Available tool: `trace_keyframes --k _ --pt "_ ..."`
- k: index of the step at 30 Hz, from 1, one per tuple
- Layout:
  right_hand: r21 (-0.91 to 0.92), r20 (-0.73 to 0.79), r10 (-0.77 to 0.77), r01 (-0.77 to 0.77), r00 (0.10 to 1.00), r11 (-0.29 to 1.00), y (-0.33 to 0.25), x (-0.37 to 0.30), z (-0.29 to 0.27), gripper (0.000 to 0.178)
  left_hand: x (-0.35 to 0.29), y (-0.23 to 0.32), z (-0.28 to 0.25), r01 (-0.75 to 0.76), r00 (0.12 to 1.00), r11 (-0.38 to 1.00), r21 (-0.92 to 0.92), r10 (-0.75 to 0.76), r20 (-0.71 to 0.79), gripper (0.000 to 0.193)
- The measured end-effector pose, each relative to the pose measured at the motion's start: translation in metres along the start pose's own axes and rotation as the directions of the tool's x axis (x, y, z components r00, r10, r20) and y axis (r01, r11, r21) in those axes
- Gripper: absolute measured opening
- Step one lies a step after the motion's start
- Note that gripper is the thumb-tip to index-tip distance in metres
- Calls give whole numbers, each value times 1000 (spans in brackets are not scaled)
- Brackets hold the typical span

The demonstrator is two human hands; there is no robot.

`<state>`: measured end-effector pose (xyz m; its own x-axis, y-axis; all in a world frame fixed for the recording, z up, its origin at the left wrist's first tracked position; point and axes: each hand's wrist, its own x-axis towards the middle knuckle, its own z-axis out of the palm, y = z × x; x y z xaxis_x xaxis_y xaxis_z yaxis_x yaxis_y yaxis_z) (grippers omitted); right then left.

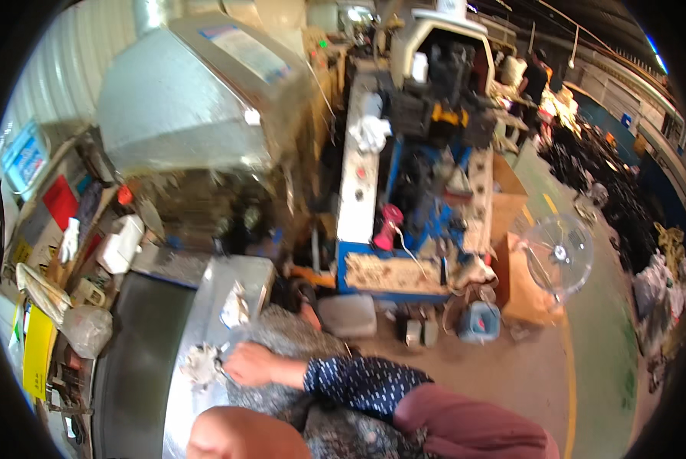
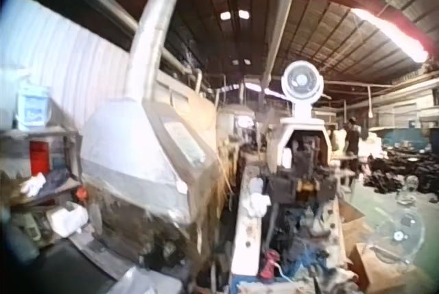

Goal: The worker is inspecting and assembling shoe parts at a production line station, showing components to the camera.

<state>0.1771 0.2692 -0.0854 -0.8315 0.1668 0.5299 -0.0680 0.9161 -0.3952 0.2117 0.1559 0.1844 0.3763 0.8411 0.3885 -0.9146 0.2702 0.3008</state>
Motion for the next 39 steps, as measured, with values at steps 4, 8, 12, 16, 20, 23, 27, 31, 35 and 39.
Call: trace_keyframes --k 4,8,12,16,20,23,27,31,35,39 --pt "86 -29 55 -52 998 995 -10 -3 -9 8 18 -11 -14 -187 934 982 12 182 -309 28" --pt "160 -41 86 -78 995 984 -12 1 -16 8 -1 -17 -11 -185 964 976 113 203 -171 31" --pt "176 -39 68 -60 997 983 -4 1 -18 8 3 -9 -16 -83 971 932 353 156 -182 44" --pt "243 -125 58 -26 990 970 27 -13 10 12 -15 -20 -23 -65 950 911 407 182 -254 21" --pt "120 28 76 -79 997 990 24 -16 4 15 -5 -23 -20 -211 950 826 522 300 -90 28" --pt "174 13 62 -63 998 983 11 -15 -4 11 0 -24 -26 -234 935 756 612 347 -70 30" --pt "175 -16 60 -56 998 983 9 -8 -6 9 -9 -6 -14 -277 897 582 764 442 -12 30" --pt "285 -140 75 -32 987 958 -4 -5 -29 8 -39 -6 -5 -435 821 711 552 565 -81 41" --pt "102 -50 58 -53 997 993 12 -5 0 10 -38 22 -6 -690 711 505 518 604 360 15" --pt "101 -61 72 -65 996 993 6 -3 -9 8 -52 19 11 -803 515 137 581 649 559 17"
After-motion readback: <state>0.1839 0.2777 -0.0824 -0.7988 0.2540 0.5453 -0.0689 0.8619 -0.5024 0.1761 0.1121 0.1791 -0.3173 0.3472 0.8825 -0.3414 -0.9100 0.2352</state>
